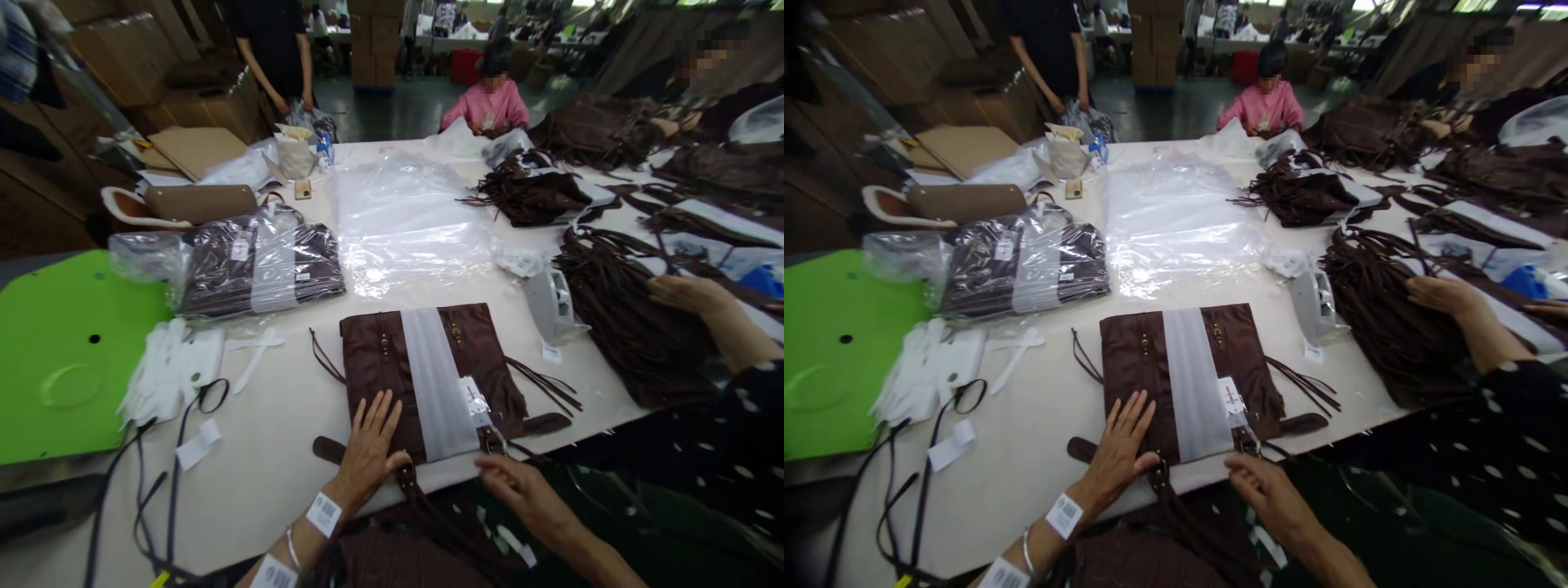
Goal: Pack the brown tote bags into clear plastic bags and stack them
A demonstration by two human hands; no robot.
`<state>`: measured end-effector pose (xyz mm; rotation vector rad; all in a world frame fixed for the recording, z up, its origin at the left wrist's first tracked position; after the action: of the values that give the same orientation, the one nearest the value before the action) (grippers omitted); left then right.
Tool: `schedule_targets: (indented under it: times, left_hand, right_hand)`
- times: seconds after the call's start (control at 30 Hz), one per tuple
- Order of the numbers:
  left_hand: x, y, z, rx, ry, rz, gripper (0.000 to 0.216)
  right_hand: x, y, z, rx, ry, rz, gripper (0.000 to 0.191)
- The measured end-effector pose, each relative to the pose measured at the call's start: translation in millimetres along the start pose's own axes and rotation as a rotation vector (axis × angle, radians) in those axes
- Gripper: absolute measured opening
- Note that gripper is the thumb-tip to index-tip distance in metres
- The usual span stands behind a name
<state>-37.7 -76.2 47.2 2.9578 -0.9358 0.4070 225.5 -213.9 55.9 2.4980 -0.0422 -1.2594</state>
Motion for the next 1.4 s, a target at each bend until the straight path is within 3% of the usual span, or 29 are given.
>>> schedule_targets:
  times: [0.13,0.2,0.3,0.4,0.57,0.73,0.87,0.93,1.03,1.1,1.2,1.3,1.4]
  left_hand:
    - [-20.2,-63.5,-20.9,0.154,-0.010,-0.182,0.078]
    - [-34.1,-97.6,-26.0,0.228,-0.006,-0.256,0.076]
    - [-59.0,-137.2,-25.2,0.322,-0.016,-0.355,0.073]
    - [-87.0,-158.1,-9.9,0.365,-0.043,-0.450,0.070]
    - [-123.6,-167.4,32.9,0.300,-0.037,-0.465,0.067]
    - [-144.6,-158.0,48.7,0.295,-0.082,-0.398,0.070]
    - [-153.6,-171.4,38.4,0.292,-0.167,-0.333,0.071]
    - [-147.8,-204.4,23.8,0.343,-0.178,-0.300,0.070]
    - [-117.8,-289.5,8.2,0.334,-0.122,-0.152,0.067]
    - [-92.8,-353.5,6.7,0.297,-0.072,-0.063,0.061]
    - [-71.2,-431.1,19.3,0.163,-0.006,-0.107,0.051]
    - [-69.9,-468.5,36.7,0.020,0.022,-0.213,0.027]
    - [-79.4,-478.6,40.3,-0.009,0.033,-0.275,0.012]
  right_hand:
    - [-17.8,-76.0,-62.6,0.313,0.227,-0.179,0.048]
    - [-14.7,-115.5,-76.4,0.379,0.394,-0.235,0.056]
    - [-2.8,-170.0,-92.5,0.451,0.570,-0.201,0.063]
    - [8.0,-215.5,-112.6,0.475,0.646,-0.128,0.064]
    - [33.8,-267.4,-139.1,0.453,0.758,-0.079,0.062]
    - [69.3,-287.5,-130.5,0.480,0.789,-0.250,0.055]
    - [80.3,-287.6,-124.0,0.580,0.823,-0.330,0.059]
    - [79.2,-287.5,-123.7,0.593,0.843,-0.342,0.062]
    - [76.8,-288.3,-125.5,0.586,0.877,-0.326,0.067]
    - [76.9,-288.7,-126.4,0.574,0.895,-0.308,0.070]
    - [78.8,-288.5,-126.5,0.557,0.899,-0.294,0.073]
    - [80.4,-287.9,-126.5,0.552,0.897,-0.286,0.073]
    - [80.1,-287.7,-126.7,0.552,0.903,-0.285,0.071]
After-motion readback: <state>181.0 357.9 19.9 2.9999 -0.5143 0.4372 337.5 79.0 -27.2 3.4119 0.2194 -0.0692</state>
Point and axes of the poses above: each hand's wrist, its own y-axis away from the middle knuckle, its own z-axis out of the palm, x = y × z, the point moved 5 cm from there along -y, towards the middle knuckle, and after that the axes turned 14 degrees about -z, right-handed, at the moved point
